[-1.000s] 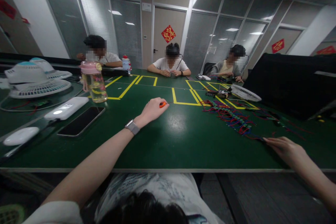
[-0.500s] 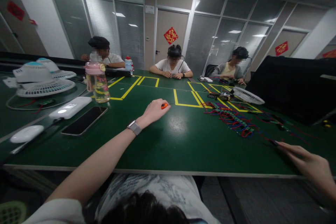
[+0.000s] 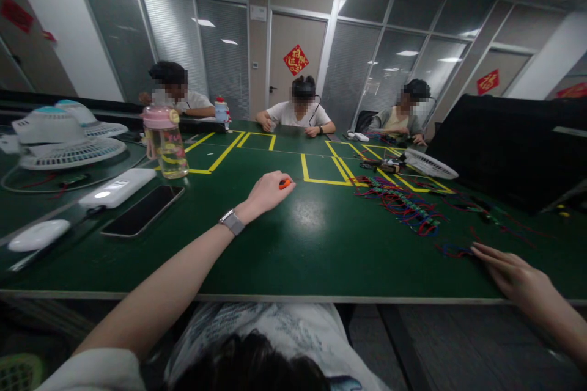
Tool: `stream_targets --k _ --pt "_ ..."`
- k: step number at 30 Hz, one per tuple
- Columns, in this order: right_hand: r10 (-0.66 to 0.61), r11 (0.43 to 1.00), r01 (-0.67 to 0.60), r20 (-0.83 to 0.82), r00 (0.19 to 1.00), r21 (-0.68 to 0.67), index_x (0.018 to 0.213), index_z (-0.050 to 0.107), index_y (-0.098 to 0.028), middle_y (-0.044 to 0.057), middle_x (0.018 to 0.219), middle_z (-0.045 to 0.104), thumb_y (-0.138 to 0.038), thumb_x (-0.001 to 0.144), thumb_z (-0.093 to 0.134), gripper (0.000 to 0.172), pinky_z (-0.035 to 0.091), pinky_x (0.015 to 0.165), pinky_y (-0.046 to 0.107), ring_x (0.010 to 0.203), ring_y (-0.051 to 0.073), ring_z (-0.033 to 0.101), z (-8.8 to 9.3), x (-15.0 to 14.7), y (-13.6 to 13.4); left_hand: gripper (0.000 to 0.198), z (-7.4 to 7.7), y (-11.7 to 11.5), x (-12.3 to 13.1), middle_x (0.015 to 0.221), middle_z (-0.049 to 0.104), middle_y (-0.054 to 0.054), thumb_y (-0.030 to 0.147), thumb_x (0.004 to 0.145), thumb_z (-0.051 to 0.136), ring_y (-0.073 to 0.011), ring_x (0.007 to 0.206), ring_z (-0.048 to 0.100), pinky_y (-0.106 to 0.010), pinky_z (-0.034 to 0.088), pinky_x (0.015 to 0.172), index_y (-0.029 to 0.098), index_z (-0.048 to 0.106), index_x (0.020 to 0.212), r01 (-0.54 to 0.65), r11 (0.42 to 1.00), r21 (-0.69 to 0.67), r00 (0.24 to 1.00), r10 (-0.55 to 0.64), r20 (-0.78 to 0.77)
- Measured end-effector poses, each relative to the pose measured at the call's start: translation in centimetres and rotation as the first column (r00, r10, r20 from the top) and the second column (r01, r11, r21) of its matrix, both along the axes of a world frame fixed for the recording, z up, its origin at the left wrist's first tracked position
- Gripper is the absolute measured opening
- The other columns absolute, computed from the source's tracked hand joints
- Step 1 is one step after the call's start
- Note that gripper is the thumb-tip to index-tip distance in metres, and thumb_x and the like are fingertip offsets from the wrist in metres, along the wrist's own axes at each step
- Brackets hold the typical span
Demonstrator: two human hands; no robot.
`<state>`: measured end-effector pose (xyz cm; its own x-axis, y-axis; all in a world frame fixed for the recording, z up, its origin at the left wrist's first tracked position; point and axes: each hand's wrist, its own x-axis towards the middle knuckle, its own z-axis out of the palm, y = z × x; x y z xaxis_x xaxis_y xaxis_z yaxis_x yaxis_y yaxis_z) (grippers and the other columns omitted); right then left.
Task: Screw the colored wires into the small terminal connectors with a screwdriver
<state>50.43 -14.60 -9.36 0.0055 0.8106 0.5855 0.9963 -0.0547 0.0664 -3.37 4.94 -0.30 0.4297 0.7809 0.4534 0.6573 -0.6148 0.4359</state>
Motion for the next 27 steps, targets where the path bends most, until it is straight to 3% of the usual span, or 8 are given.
stream_targets --k 5,8,15,21,27 --pt "0.007 1.000 -0.007 -0.036 0.999 -0.015 0.094 0.076 -0.008 0.023 0.101 0.065 -0.044 0.078 0.039 0.055 0.061 0.074 0.040 0.083 0.031 0.070 -0.3 -0.1 0.6 0.033 0.2 -0.1 0.0 0.094 0.066 -0.007 0.040 0.089 0.047 -0.0194 0.082 0.061 -0.032 0.048 0.076 0.018 0.071 0.094 -0.005 1.000 -0.015 1.000 0.005 0.001" --pt "-0.014 1.000 0.012 -0.076 0.997 -0.028 0.093 0.076 -0.005 0.021 0.094 0.063 -0.047 0.077 0.038 0.059 0.060 0.075 0.038 0.079 0.029 0.070 -0.3 -0.4 0.9 0.034 0.2 -0.1 0.0 0.094 0.066 -0.007 0.041 0.089 0.047 -0.0195 0.082 0.061 -0.032 0.048 0.076 0.018 0.071 0.093 -0.002 1.000 -0.020 1.000 0.002 -0.002" --pt "-0.075 0.990 0.057 -0.142 0.987 -0.127 0.111 0.070 -0.008 0.018 0.107 0.062 -0.050 0.082 0.034 0.062 0.056 0.088 0.034 0.098 0.030 0.067 -0.6 -0.9 1.4 0.034 0.2 -0.1 0.0 0.094 0.066 -0.007 0.042 0.089 0.046 -0.0195 0.082 0.061 -0.032 0.048 0.076 0.018 0.070 0.093 0.003 1.000 -0.016 1.000 -0.003 -0.007" --pt "-0.107 0.982 0.075 -0.183 0.977 -0.172 0.129 0.056 -0.005 0.021 0.120 0.054 -0.054 0.086 0.029 0.071 0.047 0.102 0.041 0.113 0.032 0.060 -1.9 -1.0 1.7 0.034 0.2 -0.1 0.0 0.094 0.066 -0.007 0.042 0.089 0.046 -0.0194 0.082 0.061 -0.032 0.049 0.076 0.018 0.070 0.093 -0.002 1.000 -0.012 1.000 0.002 -0.009" --pt "-0.097 0.982 0.072 -0.142 0.985 -0.172 0.131 0.051 -0.003 0.023 0.124 0.052 -0.059 0.086 0.027 0.075 0.045 0.103 0.045 0.119 0.035 0.055 -2.5 -1.0 1.5 0.033 0.0 0.0 0.0 0.092 0.066 -0.007 0.041 0.089 0.046 -0.0195 0.082 0.062 -0.031 0.048 0.077 0.019 0.070 0.092 -0.002 1.000 0.008 1.000 0.002 -0.017"
